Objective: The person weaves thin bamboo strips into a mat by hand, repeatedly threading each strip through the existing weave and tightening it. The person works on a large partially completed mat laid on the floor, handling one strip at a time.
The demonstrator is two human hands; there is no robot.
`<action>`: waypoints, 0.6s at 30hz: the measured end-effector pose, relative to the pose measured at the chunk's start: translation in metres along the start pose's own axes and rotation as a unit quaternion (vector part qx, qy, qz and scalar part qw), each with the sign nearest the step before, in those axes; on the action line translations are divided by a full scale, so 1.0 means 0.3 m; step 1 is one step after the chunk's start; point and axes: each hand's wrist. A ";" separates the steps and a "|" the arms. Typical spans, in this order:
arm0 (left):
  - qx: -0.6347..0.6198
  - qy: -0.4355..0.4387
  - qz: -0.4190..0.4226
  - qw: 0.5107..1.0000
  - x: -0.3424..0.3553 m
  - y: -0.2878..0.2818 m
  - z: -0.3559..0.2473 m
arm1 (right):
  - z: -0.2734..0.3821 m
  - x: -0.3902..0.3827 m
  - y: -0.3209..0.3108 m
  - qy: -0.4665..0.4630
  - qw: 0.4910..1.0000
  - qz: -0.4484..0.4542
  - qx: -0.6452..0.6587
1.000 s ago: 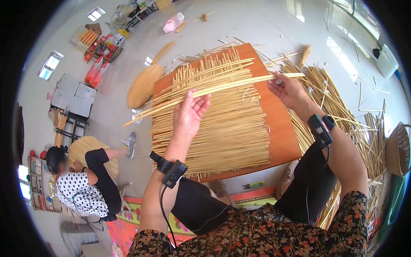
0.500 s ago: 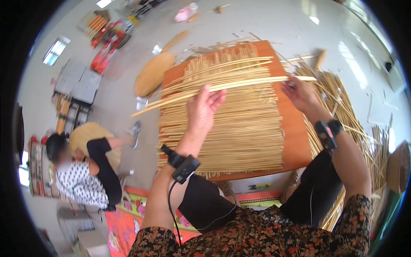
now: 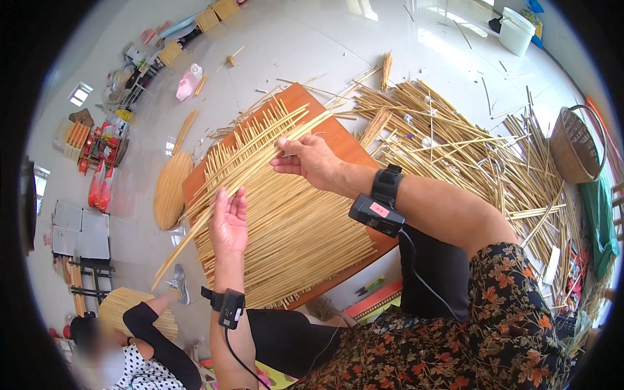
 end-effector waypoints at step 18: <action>-0.006 0.007 -0.026 1.000 0.024 -0.006 -0.002 | 0.046 -0.042 -0.015 -0.019 0.999 -0.036 -0.026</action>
Point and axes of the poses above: each hand's wrist, its own x-axis towards the middle knuckle, its own y-axis out of the palm, z = x × y, and after that the axes turned 3 degrees about z, right-handed
